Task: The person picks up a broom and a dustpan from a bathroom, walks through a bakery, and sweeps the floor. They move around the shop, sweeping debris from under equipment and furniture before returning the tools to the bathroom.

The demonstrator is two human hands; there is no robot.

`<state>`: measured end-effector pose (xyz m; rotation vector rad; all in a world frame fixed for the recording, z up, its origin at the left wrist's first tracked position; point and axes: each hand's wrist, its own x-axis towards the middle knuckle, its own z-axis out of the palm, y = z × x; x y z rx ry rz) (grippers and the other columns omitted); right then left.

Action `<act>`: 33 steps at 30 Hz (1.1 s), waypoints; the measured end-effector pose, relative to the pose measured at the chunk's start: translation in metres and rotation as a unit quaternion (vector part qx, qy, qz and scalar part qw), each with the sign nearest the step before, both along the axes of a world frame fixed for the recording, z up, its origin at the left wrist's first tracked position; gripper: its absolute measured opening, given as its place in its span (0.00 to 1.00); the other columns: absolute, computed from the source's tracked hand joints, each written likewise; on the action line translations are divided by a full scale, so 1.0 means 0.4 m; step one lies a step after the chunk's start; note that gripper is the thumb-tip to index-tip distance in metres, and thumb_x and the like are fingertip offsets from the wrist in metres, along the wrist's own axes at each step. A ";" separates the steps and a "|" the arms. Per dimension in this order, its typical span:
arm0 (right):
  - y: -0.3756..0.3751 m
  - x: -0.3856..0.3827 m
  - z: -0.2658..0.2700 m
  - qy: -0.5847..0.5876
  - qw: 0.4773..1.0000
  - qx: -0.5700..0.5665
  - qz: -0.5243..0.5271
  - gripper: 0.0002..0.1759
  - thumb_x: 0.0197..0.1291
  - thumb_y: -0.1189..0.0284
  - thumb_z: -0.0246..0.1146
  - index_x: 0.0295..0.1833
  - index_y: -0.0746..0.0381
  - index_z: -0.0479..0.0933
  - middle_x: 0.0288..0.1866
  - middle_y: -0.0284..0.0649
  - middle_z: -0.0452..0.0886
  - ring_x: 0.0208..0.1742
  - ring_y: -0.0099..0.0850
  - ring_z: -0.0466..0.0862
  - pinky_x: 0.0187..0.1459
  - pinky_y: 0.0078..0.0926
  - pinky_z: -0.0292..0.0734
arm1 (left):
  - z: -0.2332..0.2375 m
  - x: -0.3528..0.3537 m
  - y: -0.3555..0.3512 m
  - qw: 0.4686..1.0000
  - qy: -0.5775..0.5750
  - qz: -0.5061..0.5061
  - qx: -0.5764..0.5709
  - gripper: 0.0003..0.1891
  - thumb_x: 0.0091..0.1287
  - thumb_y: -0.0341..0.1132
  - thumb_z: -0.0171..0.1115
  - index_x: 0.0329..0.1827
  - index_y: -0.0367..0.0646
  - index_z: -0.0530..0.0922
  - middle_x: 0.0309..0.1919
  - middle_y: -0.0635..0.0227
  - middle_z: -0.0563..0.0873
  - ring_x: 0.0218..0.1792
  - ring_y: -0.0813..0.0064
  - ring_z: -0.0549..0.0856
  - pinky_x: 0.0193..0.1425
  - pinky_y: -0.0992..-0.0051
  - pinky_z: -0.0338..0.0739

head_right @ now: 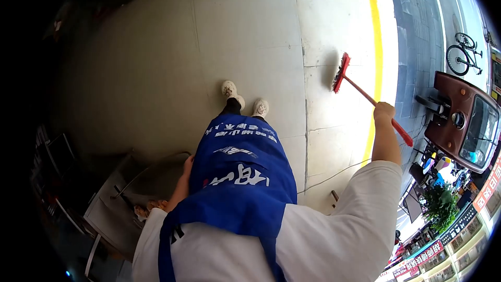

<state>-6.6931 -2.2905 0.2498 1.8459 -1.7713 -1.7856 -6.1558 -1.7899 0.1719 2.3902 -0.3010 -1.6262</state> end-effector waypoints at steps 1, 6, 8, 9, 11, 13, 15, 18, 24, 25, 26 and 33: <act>0.014 0.019 0.018 -0.009 0.999 -0.039 -0.029 0.13 0.57 0.67 0.50 0.44 0.55 0.76 0.43 0.38 0.79 0.46 0.33 0.79 0.44 0.28 0.75 | -0.032 0.003 0.005 1.000 0.013 0.013 -0.022 0.17 0.61 0.38 0.51 0.47 0.34 0.72 0.40 0.58 0.80 0.43 0.71 0.78 0.48 0.76 0.69; 0.127 -0.012 0.189 -0.095 0.980 -0.132 -0.112 0.25 0.59 0.54 0.45 0.35 0.64 0.76 0.36 0.50 0.78 0.39 0.46 0.78 0.40 0.41 0.72 | -0.221 0.068 0.014 0.994 0.066 0.056 -0.064 0.17 0.61 0.39 0.51 0.47 0.36 0.73 0.39 0.62 0.80 0.41 0.72 0.78 0.47 0.76 0.70; 0.156 0.072 0.255 -0.129 0.976 -0.127 -0.117 0.26 0.59 0.53 0.44 0.33 0.66 0.75 0.34 0.52 0.78 0.37 0.49 0.77 0.39 0.43 0.71 | -0.206 0.087 -0.054 0.993 0.076 0.094 -0.009 0.17 0.59 0.40 0.52 0.44 0.36 0.75 0.35 0.65 0.81 0.36 0.75 0.79 0.42 0.77 0.71; 0.160 0.087 0.245 -0.156 0.970 -0.134 -0.127 0.26 0.59 0.53 0.44 0.33 0.66 0.75 0.33 0.52 0.78 0.37 0.50 0.77 0.38 0.44 0.71 | -0.215 0.106 -0.084 0.994 0.067 0.087 0.010 0.17 0.59 0.40 0.52 0.44 0.36 0.75 0.34 0.65 0.80 0.34 0.76 0.79 0.40 0.77 0.71; 0.149 0.198 0.222 -0.215 0.962 -0.115 -0.126 0.25 0.59 0.54 0.44 0.32 0.66 0.75 0.32 0.53 0.78 0.36 0.49 0.77 0.38 0.42 0.71 | -0.223 0.130 -0.139 0.988 0.064 0.134 0.031 0.15 0.58 0.40 0.52 0.41 0.37 0.75 0.30 0.68 0.80 0.28 0.78 0.78 0.35 0.77 0.72; 0.115 0.310 0.134 -0.281 0.948 -0.091 -0.114 0.23 0.59 0.56 0.44 0.30 0.66 0.74 0.30 0.53 0.77 0.34 0.49 0.78 0.37 0.42 0.71 | -0.178 0.142 -0.230 0.989 0.049 0.136 -0.003 0.15 0.58 0.40 0.53 0.41 0.38 0.75 0.29 0.69 0.80 0.28 0.79 0.77 0.33 0.78 0.71; 0.065 0.433 -0.003 -0.357 0.927 -0.057 -0.103 0.23 0.59 0.57 0.44 0.31 0.66 0.74 0.30 0.53 0.77 0.34 0.48 0.78 0.38 0.42 0.71 | -0.121 0.152 -0.302 0.988 0.040 0.148 -0.027 0.14 0.58 0.40 0.53 0.41 0.39 0.75 0.29 0.70 0.79 0.28 0.81 0.77 0.31 0.80 0.70; -0.020 0.677 -0.206 -0.404 0.911 0.026 -0.079 0.24 0.58 0.58 0.44 0.33 0.68 0.75 0.32 0.54 0.78 0.37 0.47 0.78 0.41 0.41 0.72 | -0.078 0.165 -0.352 0.982 0.027 0.184 -0.034 0.14 0.58 0.39 0.53 0.42 0.40 0.75 0.30 0.71 0.79 0.27 0.83 0.77 0.28 0.83 0.69; -0.104 1.008 -0.388 -0.413 0.901 0.125 -0.054 0.19 0.57 0.60 0.47 0.41 0.61 0.76 0.41 0.45 0.78 0.42 0.41 0.78 0.44 0.34 0.73 | -0.055 0.138 -0.235 0.972 -0.011 0.233 -0.033 0.13 0.61 0.39 0.52 0.45 0.44 0.73 0.30 0.73 0.79 0.28 0.83 0.76 0.26 0.84 0.69; -0.107 0.980 -0.403 -0.409 0.903 0.123 -0.046 0.19 0.58 0.59 0.47 0.42 0.61 0.76 0.41 0.44 0.78 0.43 0.39 0.78 0.45 0.34 0.73 | -0.029 0.118 -0.228 0.972 -0.010 0.235 0.004 0.13 0.61 0.39 0.53 0.45 0.43 0.73 0.31 0.72 0.79 0.29 0.83 0.76 0.27 0.83 0.69; -0.111 0.944 -0.416 -0.406 0.905 0.121 -0.035 0.19 0.58 0.59 0.47 0.43 0.61 0.76 0.42 0.44 0.78 0.44 0.38 0.78 0.45 0.33 0.73 | -0.009 0.095 -0.220 0.970 -0.010 0.239 0.038 0.13 0.61 0.39 0.53 0.46 0.43 0.73 0.32 0.71 0.79 0.30 0.83 0.76 0.29 0.83 0.70; -0.293 0.275 -0.229 -0.281 0.954 0.102 -0.015 0.20 0.60 0.56 0.45 0.43 0.59 0.74 0.39 0.41 0.79 0.45 0.35 0.77 0.46 0.30 0.72 | -0.053 -0.084 -0.218 0.999 0.038 -0.011 0.012 0.14 0.61 0.39 0.51 0.47 0.43 0.73 0.34 0.69 0.80 0.33 0.80 0.77 0.37 0.80 0.71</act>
